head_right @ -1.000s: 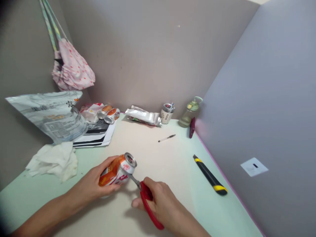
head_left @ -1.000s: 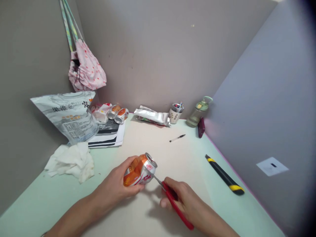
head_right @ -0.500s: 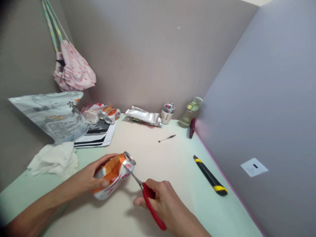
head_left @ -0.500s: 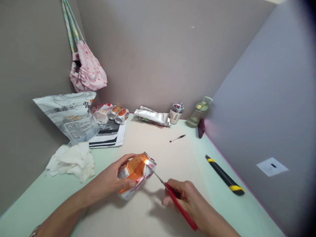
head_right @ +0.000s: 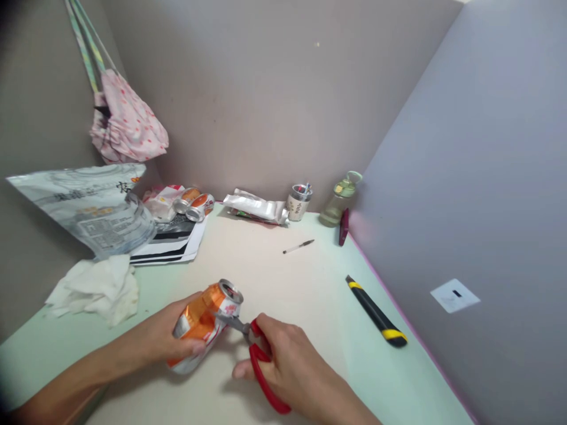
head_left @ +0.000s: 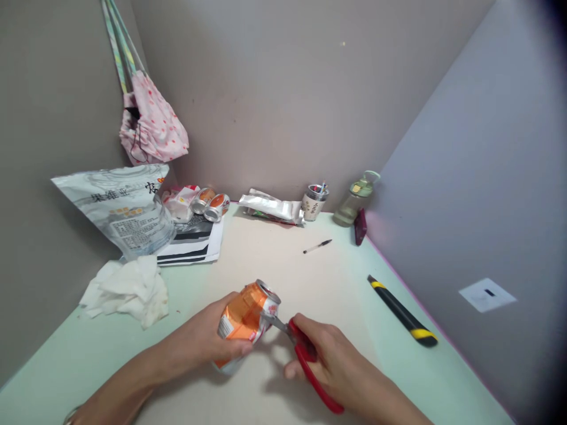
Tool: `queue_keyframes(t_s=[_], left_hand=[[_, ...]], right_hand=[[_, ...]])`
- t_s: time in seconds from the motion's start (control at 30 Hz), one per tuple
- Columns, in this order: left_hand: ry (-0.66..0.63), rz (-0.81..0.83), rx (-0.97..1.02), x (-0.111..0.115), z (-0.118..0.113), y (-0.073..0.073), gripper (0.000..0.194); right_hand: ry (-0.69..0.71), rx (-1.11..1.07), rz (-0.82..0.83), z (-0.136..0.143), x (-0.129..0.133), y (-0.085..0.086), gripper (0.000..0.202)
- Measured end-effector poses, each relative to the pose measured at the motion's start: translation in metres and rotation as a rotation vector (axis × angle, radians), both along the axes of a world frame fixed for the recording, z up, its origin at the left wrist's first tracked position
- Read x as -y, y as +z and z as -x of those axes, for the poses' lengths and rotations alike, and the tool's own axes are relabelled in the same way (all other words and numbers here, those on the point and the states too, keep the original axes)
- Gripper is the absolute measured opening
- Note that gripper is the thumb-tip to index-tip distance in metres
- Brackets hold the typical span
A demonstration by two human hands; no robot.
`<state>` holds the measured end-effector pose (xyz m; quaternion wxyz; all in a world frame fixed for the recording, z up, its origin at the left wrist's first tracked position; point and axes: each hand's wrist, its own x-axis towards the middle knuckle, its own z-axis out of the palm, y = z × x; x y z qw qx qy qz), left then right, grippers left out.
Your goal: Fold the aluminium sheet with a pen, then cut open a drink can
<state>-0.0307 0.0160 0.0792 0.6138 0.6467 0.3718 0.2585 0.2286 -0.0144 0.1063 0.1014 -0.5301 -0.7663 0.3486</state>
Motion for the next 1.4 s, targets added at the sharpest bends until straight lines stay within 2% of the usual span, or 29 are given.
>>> queue_keyframes(t_s=[0.1,0.17,0.43,0.53,0.6,0.7,0.8,0.93,1.07,1.2,1.4], left_hand=[[-0.007,-0.003,-0.016,-0.001,0.001,-0.006,0.055],[0.017,-0.013,-0.054,-0.001,0.001,-0.004,0.056],[0.089,-0.008,-0.082,0.001,0.004,0.024,0.057],[0.155,-0.036,-0.138,0.001,0.004,0.026,0.057],[0.178,-0.038,-0.167,0.003,0.002,0.024,0.055],[0.177,-0.022,-0.188,0.006,-0.004,0.017,0.053],[0.158,-0.017,-0.179,0.008,-0.009,0.010,0.055],[0.168,-0.006,-0.181,0.010,-0.011,0.006,0.054],[0.183,-0.028,-0.193,0.009,-0.007,0.008,0.055],[0.169,-0.053,-0.146,0.005,-0.005,0.007,0.052],[0.241,-0.112,-0.188,0.006,-0.008,0.008,0.044]], right_hand=[[-0.005,-0.039,0.020,0.003,0.001,0.004,0.019],[-0.027,-0.046,0.037,0.004,0.001,0.006,0.021],[-0.095,-0.233,0.302,-0.001,0.000,0.004,0.027],[-0.070,-0.203,0.277,0.000,-0.002,0.002,0.020],[-0.043,-0.145,0.200,0.000,-0.004,0.000,0.018],[-0.029,-0.052,0.063,0.002,-0.003,-0.003,0.016],[-0.035,-0.025,0.017,0.004,0.000,-0.004,0.014],[-0.061,-0.055,0.030,0.006,0.000,0.000,0.024],[-0.075,-0.120,0.173,0.005,0.000,0.005,0.035],[-0.081,-0.172,0.250,0.003,0.000,0.003,0.033],[-0.051,-0.105,0.102,0.002,-0.003,-0.004,0.017]])
